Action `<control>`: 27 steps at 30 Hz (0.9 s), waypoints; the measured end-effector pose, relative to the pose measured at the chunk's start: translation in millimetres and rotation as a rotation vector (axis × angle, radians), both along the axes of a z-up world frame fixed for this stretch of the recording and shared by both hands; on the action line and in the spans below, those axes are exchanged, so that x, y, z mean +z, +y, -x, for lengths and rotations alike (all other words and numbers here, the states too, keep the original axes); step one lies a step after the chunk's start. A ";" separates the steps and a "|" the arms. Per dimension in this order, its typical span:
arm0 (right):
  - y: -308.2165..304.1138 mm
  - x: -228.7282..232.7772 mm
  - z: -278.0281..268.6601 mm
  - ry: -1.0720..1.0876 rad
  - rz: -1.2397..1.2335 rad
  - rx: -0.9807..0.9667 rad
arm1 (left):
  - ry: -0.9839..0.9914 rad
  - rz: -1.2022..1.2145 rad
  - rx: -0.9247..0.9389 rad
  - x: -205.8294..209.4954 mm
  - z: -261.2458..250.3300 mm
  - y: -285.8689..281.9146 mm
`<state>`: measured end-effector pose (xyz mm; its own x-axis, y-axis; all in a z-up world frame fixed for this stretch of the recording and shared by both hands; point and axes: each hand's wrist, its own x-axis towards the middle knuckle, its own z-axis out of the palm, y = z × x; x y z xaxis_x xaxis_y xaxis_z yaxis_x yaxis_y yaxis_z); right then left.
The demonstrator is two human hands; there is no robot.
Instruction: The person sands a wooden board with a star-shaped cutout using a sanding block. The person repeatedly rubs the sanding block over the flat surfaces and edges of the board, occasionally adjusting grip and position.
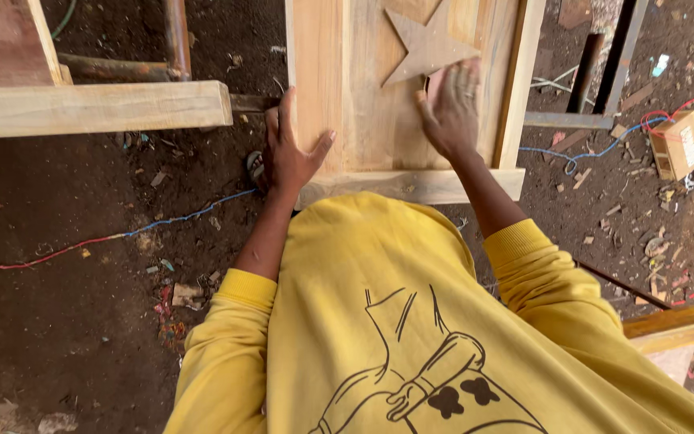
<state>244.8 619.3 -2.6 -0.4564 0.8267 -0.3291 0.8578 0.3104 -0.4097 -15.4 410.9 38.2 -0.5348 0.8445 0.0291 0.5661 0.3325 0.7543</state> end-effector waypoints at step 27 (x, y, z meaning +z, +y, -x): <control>19.8 9.7 1.5 -0.084 -0.024 -0.040 | 0.049 -0.015 -0.015 8.9 8.8 13.7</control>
